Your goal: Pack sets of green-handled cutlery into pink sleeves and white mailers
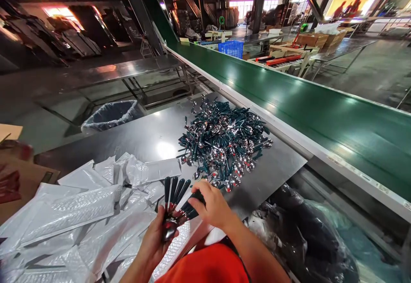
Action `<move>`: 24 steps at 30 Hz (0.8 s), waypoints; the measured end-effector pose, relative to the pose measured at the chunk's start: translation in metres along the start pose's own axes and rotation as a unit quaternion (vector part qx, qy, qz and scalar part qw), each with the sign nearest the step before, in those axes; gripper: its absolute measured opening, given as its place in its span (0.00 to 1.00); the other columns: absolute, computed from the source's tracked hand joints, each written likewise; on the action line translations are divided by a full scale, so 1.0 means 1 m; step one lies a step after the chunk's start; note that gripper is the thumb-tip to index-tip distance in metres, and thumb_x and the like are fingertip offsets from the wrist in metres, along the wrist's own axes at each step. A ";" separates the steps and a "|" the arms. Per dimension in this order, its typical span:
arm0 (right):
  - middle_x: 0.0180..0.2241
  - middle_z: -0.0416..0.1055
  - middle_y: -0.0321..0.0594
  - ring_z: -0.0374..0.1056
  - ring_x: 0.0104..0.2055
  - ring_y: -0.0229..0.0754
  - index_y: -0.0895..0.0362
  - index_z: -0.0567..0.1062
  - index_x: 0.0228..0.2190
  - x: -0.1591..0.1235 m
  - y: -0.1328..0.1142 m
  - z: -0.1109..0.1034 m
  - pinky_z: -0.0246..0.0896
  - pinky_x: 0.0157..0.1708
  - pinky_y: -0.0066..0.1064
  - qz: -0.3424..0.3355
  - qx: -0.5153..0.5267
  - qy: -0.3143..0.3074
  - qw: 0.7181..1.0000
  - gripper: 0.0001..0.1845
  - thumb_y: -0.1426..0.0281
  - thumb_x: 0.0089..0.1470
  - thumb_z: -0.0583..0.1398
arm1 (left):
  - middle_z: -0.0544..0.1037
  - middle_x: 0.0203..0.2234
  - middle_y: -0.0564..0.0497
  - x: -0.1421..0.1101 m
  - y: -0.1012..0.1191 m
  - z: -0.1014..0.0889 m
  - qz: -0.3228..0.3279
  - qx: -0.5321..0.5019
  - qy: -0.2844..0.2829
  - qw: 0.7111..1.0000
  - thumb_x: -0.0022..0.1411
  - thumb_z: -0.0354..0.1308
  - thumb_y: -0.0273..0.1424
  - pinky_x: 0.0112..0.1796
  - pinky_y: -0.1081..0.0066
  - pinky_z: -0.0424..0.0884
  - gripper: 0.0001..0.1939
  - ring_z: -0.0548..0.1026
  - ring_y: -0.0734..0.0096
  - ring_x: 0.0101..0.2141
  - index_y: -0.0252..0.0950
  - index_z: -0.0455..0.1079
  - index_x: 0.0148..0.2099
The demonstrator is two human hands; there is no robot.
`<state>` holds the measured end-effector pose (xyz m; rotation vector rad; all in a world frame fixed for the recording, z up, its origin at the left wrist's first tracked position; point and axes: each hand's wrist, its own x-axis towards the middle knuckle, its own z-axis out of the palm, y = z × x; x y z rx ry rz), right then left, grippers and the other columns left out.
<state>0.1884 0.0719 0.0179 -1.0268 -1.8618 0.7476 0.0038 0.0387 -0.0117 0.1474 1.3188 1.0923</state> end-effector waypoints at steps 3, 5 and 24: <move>0.32 0.69 0.36 0.67 0.34 0.39 0.53 0.67 0.34 -0.002 0.004 0.003 0.66 0.37 0.30 0.043 -0.007 0.002 0.999 0.04 0.68 0.63 0.53 | 0.79 0.23 0.48 0.005 -0.002 -0.006 0.020 0.012 -0.026 0.999 0.57 0.64 0.43 0.13 0.75 0.70 0.17 0.80 0.61 0.24 0.33 0.70 0.36; 0.36 0.71 0.38 0.69 0.38 0.40 0.53 0.67 0.38 -0.002 0.005 0.004 0.67 0.40 0.32 0.046 -0.005 0.021 0.999 0.03 0.70 0.62 0.54 | 0.80 0.24 0.47 0.007 -0.004 -0.009 0.017 0.022 -0.048 0.998 0.51 0.68 0.44 0.14 0.75 0.70 0.20 0.80 0.61 0.25 0.33 0.71 0.37; 0.26 0.67 0.36 0.66 0.30 0.39 0.53 0.67 0.30 -0.005 0.006 0.010 0.63 0.31 0.28 -0.062 -0.040 0.098 0.992 0.05 0.70 0.59 0.55 | 0.79 0.22 0.46 0.003 -0.007 -0.006 0.027 0.111 -0.062 0.992 0.43 0.70 0.46 0.11 0.78 0.61 0.23 0.70 0.75 0.14 0.31 0.73 0.30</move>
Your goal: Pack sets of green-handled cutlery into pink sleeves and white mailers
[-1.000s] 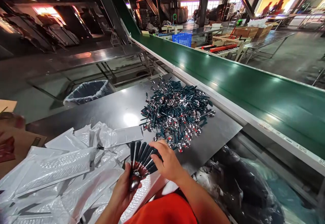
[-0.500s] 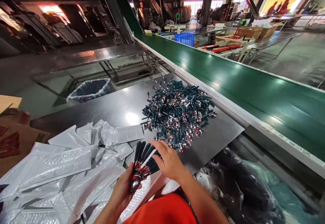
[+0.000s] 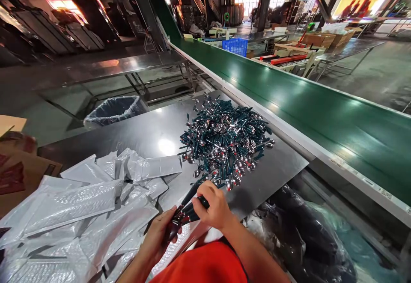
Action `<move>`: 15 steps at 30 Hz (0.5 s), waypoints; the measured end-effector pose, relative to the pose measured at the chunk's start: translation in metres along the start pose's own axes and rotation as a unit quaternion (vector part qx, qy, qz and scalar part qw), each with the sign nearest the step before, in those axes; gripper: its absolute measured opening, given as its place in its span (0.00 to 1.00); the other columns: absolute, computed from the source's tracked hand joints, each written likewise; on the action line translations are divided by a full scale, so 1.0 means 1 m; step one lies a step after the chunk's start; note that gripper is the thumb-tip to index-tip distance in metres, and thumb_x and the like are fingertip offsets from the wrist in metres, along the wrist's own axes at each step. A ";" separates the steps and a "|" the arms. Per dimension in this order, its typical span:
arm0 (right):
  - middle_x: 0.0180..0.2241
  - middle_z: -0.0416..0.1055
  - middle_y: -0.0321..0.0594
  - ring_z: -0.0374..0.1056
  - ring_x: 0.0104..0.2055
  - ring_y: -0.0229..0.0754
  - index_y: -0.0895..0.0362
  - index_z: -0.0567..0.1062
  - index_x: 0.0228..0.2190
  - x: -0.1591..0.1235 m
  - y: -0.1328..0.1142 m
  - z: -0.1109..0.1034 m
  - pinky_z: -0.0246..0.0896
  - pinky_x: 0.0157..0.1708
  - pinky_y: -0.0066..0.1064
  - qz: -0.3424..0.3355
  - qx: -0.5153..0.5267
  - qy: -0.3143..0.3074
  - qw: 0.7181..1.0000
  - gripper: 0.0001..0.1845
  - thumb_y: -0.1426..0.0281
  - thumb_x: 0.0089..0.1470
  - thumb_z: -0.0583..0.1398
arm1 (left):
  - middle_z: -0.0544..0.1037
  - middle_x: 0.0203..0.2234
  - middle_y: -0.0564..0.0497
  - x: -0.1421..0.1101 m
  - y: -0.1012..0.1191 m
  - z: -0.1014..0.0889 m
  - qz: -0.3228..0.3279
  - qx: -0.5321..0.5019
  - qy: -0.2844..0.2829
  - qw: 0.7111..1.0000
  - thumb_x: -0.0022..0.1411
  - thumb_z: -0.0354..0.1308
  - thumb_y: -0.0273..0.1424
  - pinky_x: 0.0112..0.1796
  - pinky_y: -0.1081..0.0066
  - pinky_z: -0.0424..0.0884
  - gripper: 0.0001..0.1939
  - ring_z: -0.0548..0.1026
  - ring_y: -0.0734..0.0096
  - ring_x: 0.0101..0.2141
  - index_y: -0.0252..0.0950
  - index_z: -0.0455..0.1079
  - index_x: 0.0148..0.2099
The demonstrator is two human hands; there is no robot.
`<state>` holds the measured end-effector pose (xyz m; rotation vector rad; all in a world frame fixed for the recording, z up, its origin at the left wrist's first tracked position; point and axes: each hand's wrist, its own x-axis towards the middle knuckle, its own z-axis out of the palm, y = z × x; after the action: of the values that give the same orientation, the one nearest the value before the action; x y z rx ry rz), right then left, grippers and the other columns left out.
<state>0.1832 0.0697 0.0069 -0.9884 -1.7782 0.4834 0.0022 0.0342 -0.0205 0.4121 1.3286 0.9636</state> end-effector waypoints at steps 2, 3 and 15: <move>0.30 0.66 0.39 0.66 0.31 0.39 0.54 0.67 0.31 -0.001 -0.004 0.000 0.65 0.31 0.30 -0.025 -0.007 0.014 1.000 0.03 0.71 0.57 0.55 | 0.78 0.21 0.47 0.000 0.000 0.000 -0.020 0.019 -0.026 0.999 0.43 0.70 0.48 0.10 0.79 0.59 0.24 0.68 0.76 0.13 0.31 0.72 0.27; 0.33 0.66 0.41 0.66 0.31 0.39 0.54 0.67 0.31 -0.001 -0.004 0.000 0.65 0.32 0.31 -0.027 -0.012 0.017 0.999 0.02 0.71 0.57 0.56 | 0.78 0.20 0.48 -0.001 -0.001 -0.001 -0.029 0.024 -0.037 0.999 0.43 0.70 0.49 0.10 0.79 0.59 0.24 0.68 0.77 0.13 0.31 0.71 0.26; 0.41 0.76 0.43 0.73 0.43 0.44 0.53 0.67 0.57 -0.025 0.035 0.006 0.66 0.48 0.34 0.112 0.089 -0.152 0.978 0.27 0.52 0.64 0.50 | 0.74 0.16 0.51 0.007 -0.017 -0.016 -0.021 0.073 -0.014 0.997 0.44 0.67 0.54 0.13 0.77 0.56 0.27 0.65 0.77 0.14 0.32 0.72 0.25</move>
<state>0.1962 0.0708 -0.0351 -1.0345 -1.8579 0.9627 -0.0070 0.0260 -0.0413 0.5055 1.3821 0.8268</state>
